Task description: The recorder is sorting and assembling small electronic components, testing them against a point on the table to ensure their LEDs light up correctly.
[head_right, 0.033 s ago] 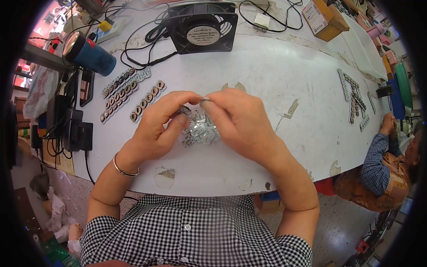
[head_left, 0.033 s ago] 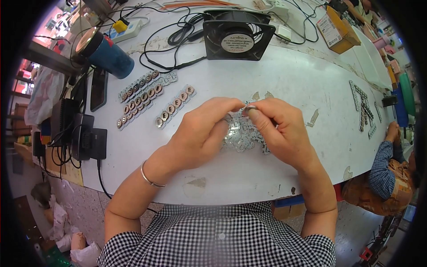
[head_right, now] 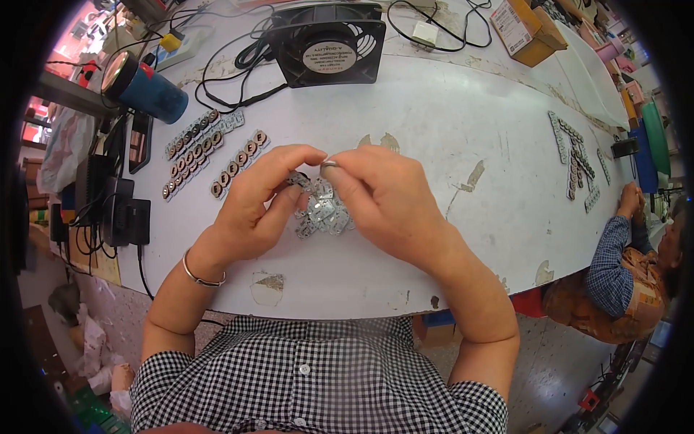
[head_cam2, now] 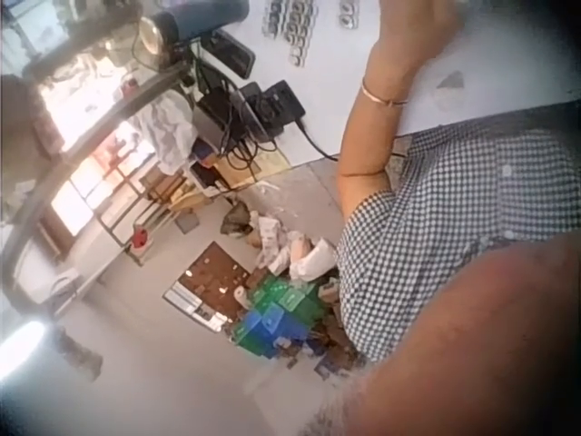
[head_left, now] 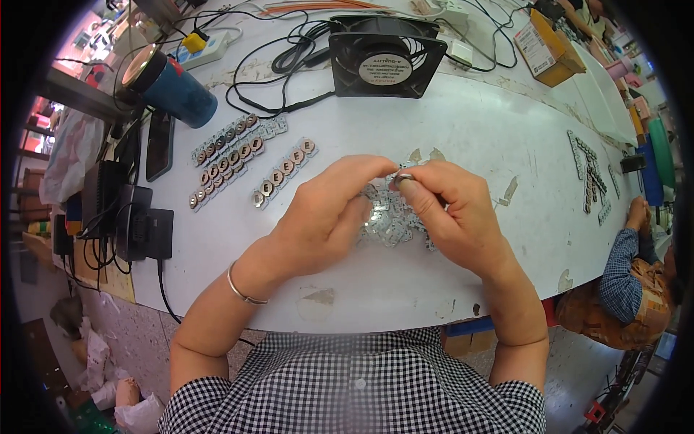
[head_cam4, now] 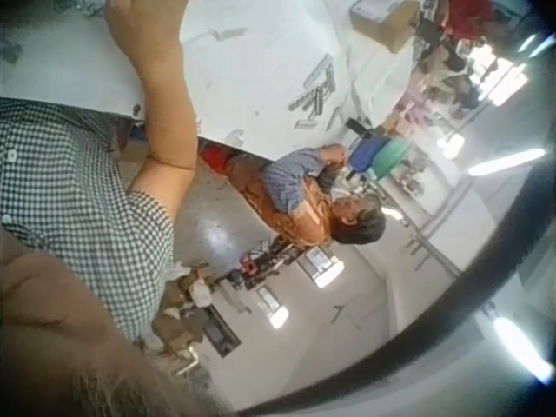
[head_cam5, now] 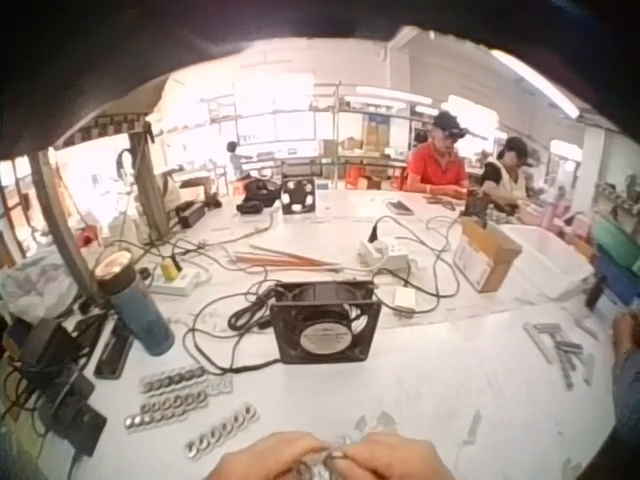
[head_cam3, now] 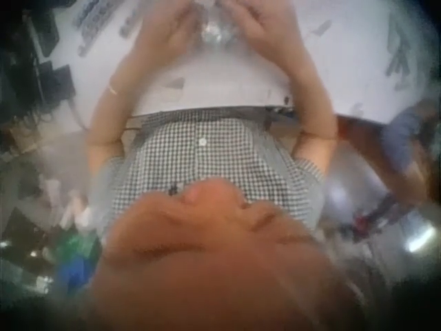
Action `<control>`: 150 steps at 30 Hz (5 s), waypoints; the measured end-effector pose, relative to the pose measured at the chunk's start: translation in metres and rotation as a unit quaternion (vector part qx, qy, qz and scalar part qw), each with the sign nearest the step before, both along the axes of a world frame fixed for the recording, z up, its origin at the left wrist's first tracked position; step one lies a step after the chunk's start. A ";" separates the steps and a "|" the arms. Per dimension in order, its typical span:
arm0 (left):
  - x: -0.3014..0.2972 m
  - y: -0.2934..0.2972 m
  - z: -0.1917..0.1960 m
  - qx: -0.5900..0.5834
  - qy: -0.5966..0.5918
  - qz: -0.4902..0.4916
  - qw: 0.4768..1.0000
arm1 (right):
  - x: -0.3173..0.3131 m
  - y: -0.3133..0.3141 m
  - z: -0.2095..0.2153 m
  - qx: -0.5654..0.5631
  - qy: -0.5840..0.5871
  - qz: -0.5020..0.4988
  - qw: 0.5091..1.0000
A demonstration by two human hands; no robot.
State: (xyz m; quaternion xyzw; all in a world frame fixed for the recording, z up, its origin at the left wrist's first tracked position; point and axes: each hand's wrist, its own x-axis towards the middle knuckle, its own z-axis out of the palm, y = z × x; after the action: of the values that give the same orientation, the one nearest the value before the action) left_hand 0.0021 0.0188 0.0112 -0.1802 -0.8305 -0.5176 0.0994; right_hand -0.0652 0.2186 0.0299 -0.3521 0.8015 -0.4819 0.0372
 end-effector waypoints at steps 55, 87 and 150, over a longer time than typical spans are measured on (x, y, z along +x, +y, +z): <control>-0.005 0.004 0.003 -0.149 0.240 0.108 0.953 | 0.006 -0.012 -0.008 -0.055 0.016 -0.021 0.998; -0.007 -0.057 -0.003 -0.357 -0.006 0.229 0.906 | -0.010 0.006 -0.001 0.001 0.056 -0.033 0.998; 0.005 -0.008 0.010 -0.059 -0.044 0.007 0.997 | 0.001 -0.003 -0.004 0.013 -0.017 0.090 0.996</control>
State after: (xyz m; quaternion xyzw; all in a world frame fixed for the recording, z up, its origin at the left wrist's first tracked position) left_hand 0.0066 0.0109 0.0212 -0.1569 -0.8646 -0.4742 0.0555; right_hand -0.0644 0.2161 0.0259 -0.4145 0.7717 -0.4722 0.0983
